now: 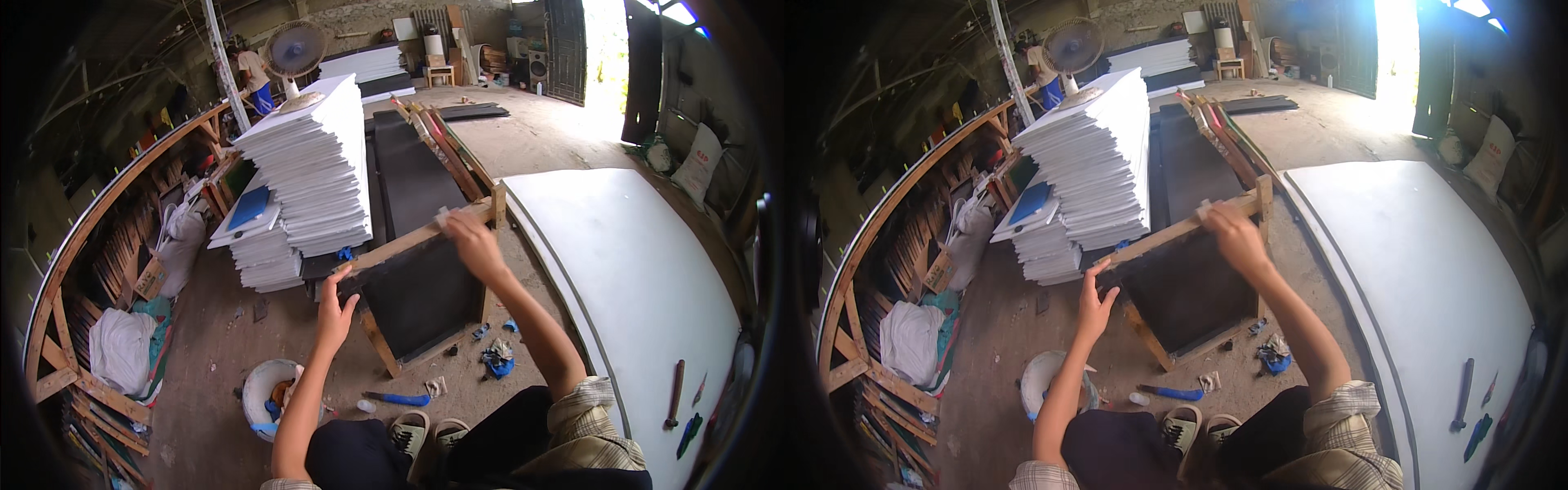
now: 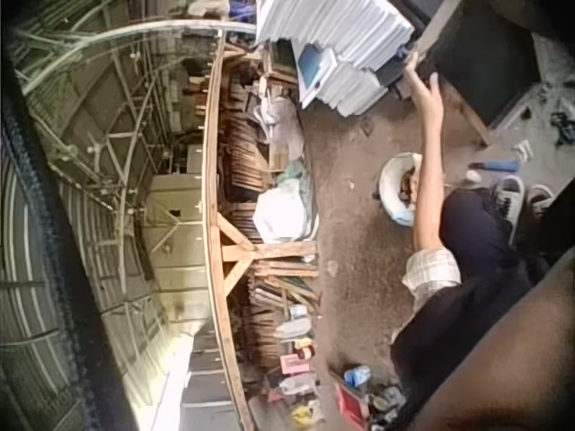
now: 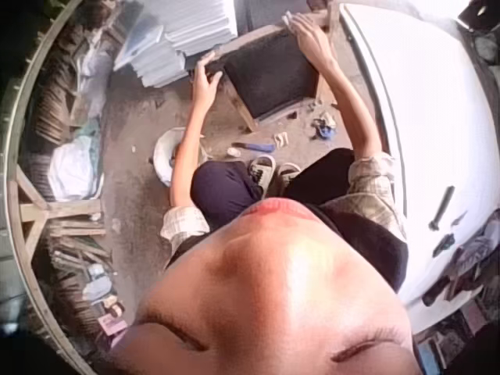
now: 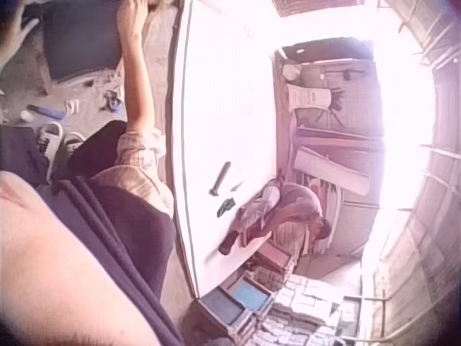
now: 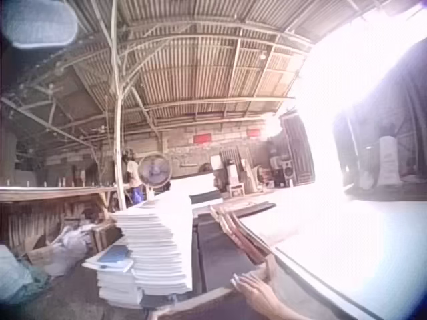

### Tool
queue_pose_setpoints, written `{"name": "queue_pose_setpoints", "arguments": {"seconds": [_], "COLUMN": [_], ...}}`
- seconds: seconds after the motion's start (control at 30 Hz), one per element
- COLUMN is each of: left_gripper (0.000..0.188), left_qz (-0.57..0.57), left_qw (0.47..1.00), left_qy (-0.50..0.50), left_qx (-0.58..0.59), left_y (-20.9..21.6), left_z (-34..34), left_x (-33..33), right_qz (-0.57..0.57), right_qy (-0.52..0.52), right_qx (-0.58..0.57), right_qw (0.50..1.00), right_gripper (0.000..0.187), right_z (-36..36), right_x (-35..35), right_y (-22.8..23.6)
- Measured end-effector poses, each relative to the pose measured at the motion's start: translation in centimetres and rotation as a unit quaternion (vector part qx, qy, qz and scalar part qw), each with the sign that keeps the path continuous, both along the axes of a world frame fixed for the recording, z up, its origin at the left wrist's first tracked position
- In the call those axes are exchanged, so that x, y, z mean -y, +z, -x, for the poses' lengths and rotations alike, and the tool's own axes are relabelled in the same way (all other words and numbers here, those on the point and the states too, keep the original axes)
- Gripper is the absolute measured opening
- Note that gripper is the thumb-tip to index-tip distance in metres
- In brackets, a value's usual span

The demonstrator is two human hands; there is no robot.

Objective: The person sits on the floor and wipes a black rectangular surface inside a wooden frame using a small white cloth. They repeatedly apply a liquid from a small bottle onto the cloth and wipe the surface in circular and back-and-forth motions. The person also briefly handles a wooden frame piece and a blue tool before resuming the wiping task.

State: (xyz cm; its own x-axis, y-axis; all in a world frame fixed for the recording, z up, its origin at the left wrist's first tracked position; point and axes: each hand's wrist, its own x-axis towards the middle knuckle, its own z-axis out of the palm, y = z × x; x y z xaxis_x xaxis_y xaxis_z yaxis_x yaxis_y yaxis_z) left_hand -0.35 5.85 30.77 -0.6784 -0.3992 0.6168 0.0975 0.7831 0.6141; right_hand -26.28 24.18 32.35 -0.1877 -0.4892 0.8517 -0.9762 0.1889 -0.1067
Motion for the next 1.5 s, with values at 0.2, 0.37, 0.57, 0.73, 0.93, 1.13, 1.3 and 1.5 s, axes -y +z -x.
{"name": "queue_pose_setpoints", "arguments": {"seconds": [0.2,0.37,0.57,0.73,0.93,1.13,1.3,1.5], "left_gripper": [0.047,0.047,0.047,0.048,0.050,0.083,0.086,0.079], "left_qz": [0.023,0.002,-0.011,0.001,0.001,-0.182,-0.146,-0.113], "left_qw": [1.000,1.000,1.000,1.000,0.999,0.983,0.985,0.989], "left_qy": [0.001,-0.002,-0.012,-0.011,-0.013,-0.028,-0.043,0.013], "left_qx": [-0.007,-0.012,0.003,0.022,0.042,0.003,0.081,0.098], "left_y": [-0.3,-0.8,-0.5,0.4,0.6,-3.5,-11.8,-17.8], "left_z": [0.1,0.6,-0.2,-0.2,-0.6,0.1,0.2,3.1], "left_x": [0.7,0.6,0.4,0.5,0.3,1.3,2.5,4.3], "right_qz": [-0.002,-0.063,-0.041,-0.017,0.002,0.137,0.204,-0.022], "right_qy": [-0.080,0.091,0.155,-0.029,-0.132,-0.086,-0.142,-0.238], "right_qx": [0.013,0.004,-0.023,-0.015,0.048,0.113,0.281,0.366], "right_qw": [0.997,0.994,0.987,0.999,0.990,0.980,0.927,0.899], "right_gripper": [0.036,0.051,0.055,0.054,0.050,0.014,0.023,0.067], "right_z": [0.0,-8.1,-8.2,-1.1,1.4,2.3,6.0,8.3], "right_x": [0.7,5.4,4.6,0.6,-2.8,-4.3,-4.7,-2.8], "right_y": [-0.4,-0.9,-0.4,-0.6,-0.9,-0.6,-6.8,-21.1]}}
